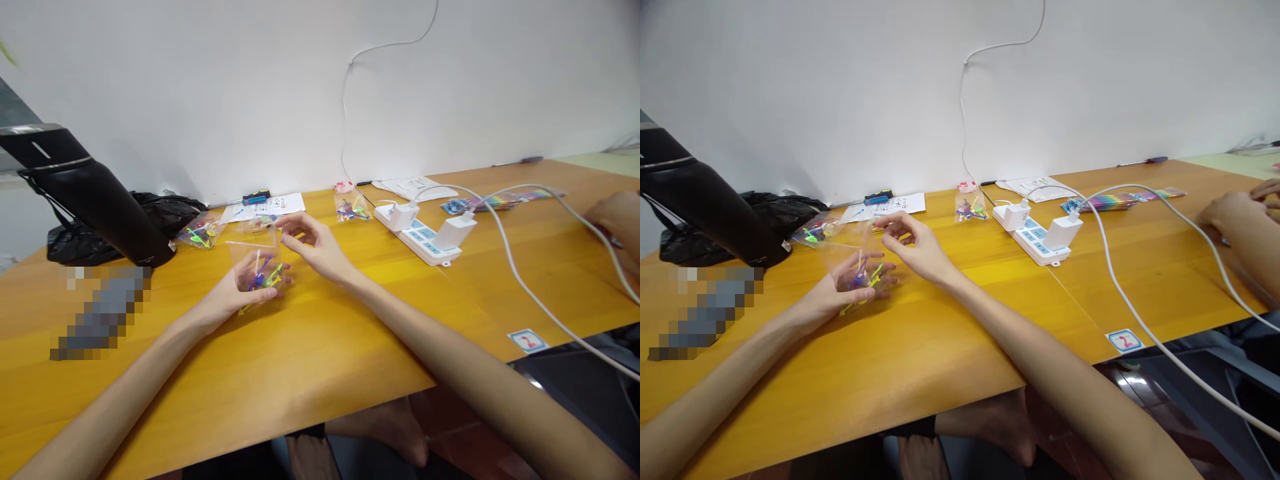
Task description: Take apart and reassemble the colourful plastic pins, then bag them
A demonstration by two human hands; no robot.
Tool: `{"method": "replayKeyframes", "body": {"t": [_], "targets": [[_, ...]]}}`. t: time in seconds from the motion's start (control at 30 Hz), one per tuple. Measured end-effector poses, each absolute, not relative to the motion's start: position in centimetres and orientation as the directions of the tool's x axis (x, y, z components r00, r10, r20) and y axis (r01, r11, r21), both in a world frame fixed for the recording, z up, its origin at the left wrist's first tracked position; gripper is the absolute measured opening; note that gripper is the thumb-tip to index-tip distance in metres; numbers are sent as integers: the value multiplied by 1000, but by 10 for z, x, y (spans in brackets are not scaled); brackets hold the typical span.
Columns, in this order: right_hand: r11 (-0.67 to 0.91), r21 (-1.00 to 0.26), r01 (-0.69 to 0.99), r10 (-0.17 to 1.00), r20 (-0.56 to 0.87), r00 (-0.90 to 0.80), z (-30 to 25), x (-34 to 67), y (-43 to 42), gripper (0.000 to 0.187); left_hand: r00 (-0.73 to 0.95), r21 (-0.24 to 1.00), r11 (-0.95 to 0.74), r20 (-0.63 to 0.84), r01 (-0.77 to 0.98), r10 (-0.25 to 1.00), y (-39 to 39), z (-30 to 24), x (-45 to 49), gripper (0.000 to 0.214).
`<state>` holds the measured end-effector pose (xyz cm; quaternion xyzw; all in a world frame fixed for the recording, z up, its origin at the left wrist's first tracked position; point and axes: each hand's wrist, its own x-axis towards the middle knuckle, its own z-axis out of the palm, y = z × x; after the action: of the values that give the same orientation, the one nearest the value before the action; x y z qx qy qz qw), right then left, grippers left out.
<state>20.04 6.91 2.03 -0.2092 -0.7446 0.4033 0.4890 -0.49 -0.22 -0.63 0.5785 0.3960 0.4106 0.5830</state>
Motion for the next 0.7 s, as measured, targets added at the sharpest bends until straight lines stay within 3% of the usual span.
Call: {"method": "replayKeyframes", "body": {"t": [0.13,0.23,0.3,0.53,0.7], "targets": [[700,-710,-81,600,646,-472,26,205,65,34,476,994,91,-54,-55,878,-7,-6,-8,63],[742,-664,-92,562,691,-455,30,206,64,20,522,988,141,-85,-69,848,-9,-6,-9,60],[746,-661,-82,573,700,-425,31,206,65,9,501,991,121,-76,-58,862,-9,-7,-10,60],[756,-655,-3,638,737,-224,33,209,65,10,302,977,-161,114,136,946,1,-13,-2,58],[771,-636,38,632,755,-177,36,211,64,9,306,988,-108,69,111,950,4,-13,1,54]]}}
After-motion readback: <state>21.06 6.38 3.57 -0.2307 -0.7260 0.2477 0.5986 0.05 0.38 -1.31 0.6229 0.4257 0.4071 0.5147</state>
